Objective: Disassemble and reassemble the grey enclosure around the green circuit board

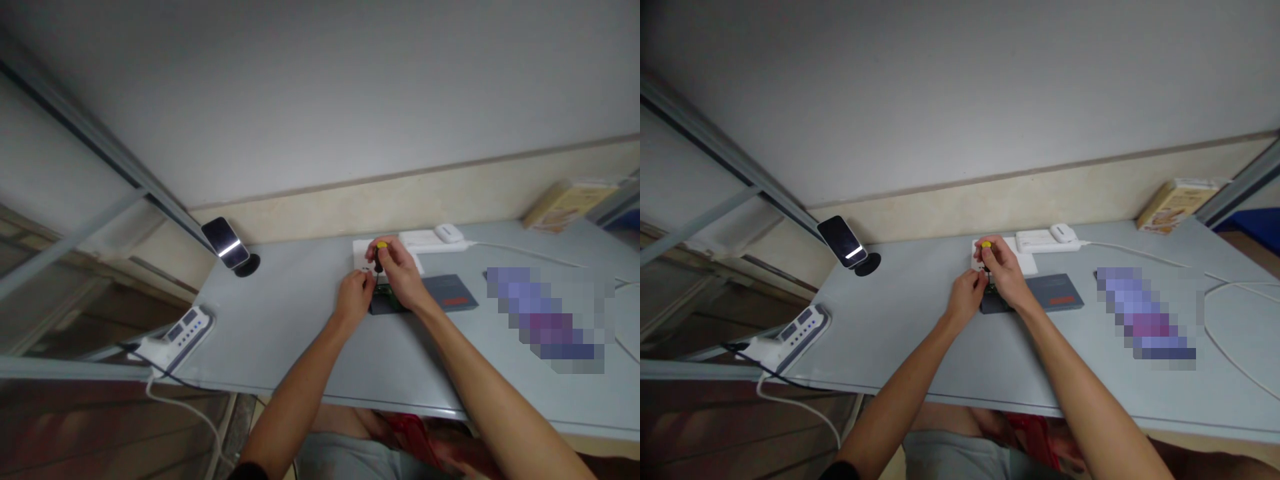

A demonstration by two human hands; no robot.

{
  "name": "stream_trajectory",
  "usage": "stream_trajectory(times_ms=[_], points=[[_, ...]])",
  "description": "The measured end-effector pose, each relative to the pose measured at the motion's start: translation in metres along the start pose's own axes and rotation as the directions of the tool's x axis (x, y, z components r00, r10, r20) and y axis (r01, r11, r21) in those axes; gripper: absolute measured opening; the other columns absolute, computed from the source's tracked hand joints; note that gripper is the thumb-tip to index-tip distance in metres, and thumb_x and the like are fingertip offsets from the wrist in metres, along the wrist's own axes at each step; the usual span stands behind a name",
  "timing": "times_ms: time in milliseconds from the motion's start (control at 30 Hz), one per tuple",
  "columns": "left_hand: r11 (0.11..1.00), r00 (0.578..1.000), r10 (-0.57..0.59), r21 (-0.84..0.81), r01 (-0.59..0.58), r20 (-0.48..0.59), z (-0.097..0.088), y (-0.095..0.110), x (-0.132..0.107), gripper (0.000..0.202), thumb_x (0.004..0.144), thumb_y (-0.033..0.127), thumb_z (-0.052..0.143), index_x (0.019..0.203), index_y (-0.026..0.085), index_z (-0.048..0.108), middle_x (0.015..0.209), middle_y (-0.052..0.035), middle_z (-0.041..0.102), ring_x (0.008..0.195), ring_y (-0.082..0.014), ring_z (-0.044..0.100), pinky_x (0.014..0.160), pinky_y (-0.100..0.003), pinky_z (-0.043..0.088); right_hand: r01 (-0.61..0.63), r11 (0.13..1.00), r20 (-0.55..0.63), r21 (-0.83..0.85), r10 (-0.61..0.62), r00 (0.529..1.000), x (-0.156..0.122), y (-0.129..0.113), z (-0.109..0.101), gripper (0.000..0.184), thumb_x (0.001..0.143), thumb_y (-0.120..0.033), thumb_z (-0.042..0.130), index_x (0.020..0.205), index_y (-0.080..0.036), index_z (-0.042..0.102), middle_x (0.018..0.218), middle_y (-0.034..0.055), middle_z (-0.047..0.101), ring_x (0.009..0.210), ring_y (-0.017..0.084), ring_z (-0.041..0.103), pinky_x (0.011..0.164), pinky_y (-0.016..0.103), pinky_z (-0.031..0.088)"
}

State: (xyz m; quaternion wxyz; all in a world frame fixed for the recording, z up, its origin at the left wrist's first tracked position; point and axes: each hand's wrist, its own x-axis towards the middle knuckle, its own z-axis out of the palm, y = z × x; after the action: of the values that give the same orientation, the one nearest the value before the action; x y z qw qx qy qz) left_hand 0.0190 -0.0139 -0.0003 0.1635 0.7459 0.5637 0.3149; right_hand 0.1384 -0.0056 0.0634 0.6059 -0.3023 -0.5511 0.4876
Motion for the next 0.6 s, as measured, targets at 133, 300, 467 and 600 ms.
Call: stream_trajectory(times_ms=[133,300,467,600], points=[[1.0,1.0,0.001,-0.028,-0.001,0.002,0.0,0.0,0.0,0.037,0.104,0.024,0.043,0.079,0.015,0.069,0.081,-0.0064,0.068,0.076,-0.0169,0.064,0.073,-0.027,0.046,-0.041,0.995,-0.006,0.089,0.042,0.999,-0.001,0.001,-0.007,0.039,0.08,-0.049,0.078,0.094,-0.028,0.049,0.077,-0.0055,0.057,0.06,0.011,0.053,0.058,0.025,0.044],[0.999,1.0,0.027,-0.026,-0.027,-0.007,0.0,0.0,0.0,0.039,0.104,0.024,0.042,0.076,0.016,0.067,0.077,-0.0051,0.066,0.075,-0.0165,0.062,0.073,-0.027,0.046,-0.058,0.99,-0.02,0.132,0.061,0.998,0.0,0.0,-0.009,0.037,0.09,-0.061,0.059,0.106,-0.027,0.061,0.071,-0.0028,0.053,0.063,0.013,0.052,0.06,0.027,0.044],[0.999,1.0,0.015,-0.04,-0.015,-0.013,0.0,0.0,0.0,0.037,0.104,0.024,0.044,0.075,0.016,0.067,0.078,-0.0045,0.067,0.075,-0.0155,0.061,0.072,-0.026,0.045,-0.094,0.968,-0.042,0.234,0.106,0.993,0.001,-0.003,-0.011,0.039,0.07,-0.045,0.087,0.088,-0.027,0.057,0.088,-0.0012,0.066,0.08,0.015,0.064,0.075,0.03,0.051],[0.999,1.0,0.01,-0.042,-0.011,-0.015,0.001,0.0,0.0,0.036,0.103,0.023,0.045,0.076,0.016,0.068,0.079,-0.005,0.068,0.075,-0.0156,0.062,0.071,-0.026,0.045,-0.056,0.955,-0.111,0.29,0.092,0.99,0.004,0.0,-0.013,0.034,0.079,-0.049,0.079,0.09,-0.029,0.054,0.061,-0.0086,0.047,0.051,0.009,0.045,0.05,0.022,0.037]])
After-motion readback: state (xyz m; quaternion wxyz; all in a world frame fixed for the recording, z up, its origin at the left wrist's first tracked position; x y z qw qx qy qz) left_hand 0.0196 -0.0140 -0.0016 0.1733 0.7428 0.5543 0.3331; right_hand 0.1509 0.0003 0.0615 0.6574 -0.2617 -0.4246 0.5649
